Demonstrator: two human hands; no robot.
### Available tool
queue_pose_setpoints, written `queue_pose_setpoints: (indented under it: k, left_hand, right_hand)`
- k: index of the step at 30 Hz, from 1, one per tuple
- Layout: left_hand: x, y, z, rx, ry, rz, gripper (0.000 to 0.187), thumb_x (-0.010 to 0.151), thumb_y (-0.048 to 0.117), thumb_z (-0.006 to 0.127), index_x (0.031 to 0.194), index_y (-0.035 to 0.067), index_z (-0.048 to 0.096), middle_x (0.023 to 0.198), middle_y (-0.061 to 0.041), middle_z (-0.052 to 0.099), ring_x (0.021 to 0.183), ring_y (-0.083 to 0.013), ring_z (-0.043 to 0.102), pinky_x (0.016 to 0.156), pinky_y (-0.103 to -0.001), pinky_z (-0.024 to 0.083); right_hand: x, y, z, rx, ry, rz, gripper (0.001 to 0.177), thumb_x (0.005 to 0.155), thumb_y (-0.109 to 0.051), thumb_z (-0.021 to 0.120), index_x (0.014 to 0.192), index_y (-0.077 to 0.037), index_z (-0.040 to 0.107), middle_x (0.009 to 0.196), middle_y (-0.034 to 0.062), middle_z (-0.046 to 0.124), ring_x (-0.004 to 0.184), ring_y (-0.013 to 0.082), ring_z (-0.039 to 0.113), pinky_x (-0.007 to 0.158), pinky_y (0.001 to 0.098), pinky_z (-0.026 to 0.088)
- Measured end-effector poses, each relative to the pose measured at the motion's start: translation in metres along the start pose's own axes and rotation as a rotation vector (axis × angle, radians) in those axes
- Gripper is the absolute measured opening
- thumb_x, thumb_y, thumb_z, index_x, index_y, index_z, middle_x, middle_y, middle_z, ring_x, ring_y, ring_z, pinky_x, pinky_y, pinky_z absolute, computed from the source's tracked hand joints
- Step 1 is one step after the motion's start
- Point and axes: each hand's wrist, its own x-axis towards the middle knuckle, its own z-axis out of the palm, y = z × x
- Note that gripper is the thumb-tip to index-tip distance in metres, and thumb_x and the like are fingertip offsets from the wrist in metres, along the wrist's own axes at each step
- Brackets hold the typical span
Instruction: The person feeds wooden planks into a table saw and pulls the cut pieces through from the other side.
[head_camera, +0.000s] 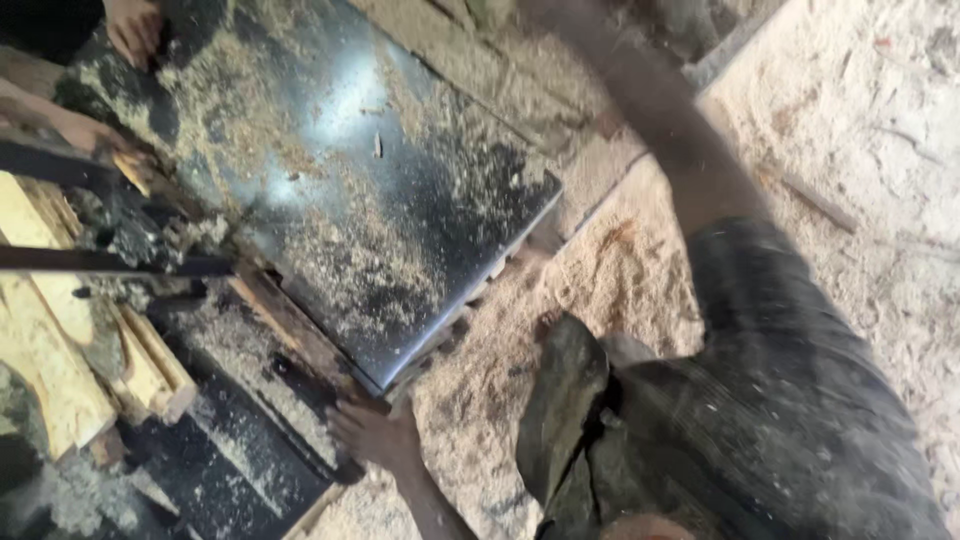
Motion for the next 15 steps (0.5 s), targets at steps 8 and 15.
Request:
queue_pose_setpoints:
  k: [8, 15]
  left_hand:
    - [0.01, 0.005, 0.019, 0.083, -0.071, -0.074, 0.144, 0.066, 0.099, 0.042, 0.163, 0.0, 0.004, 0.17, -0.027, -0.012, 0.156, -0.0464, -0.011, 0.12, -0.067, -0.004]
    - [0.0, 0.033, -0.02, -0.153, -0.126, -0.178, 0.133, 0.075, 0.09, 0.058, 0.166, 0.007, 0.007, 0.173, -0.022, -0.009, 0.16, -0.0414, -0.009, 0.124, -0.066, -0.007]
  right_hand:
    - [0.12, 0.092, -0.162, -0.205, 0.233, 0.111, 0.046, 0.098, -0.03, 0.072, 0.135, -0.006, 0.056, 0.119, 0.0169, 0.066, 0.106, 0.0335, 0.068, 0.091, 0.0472, 0.06]
    - [0.019, 0.079, -0.177, -0.088, 0.225, 0.022, 0.054, 0.096, -0.028, 0.072, 0.139, -0.005, 0.049, 0.121, 0.0172, 0.062, 0.106, 0.0335, 0.067, 0.089, 0.0487, 0.061]
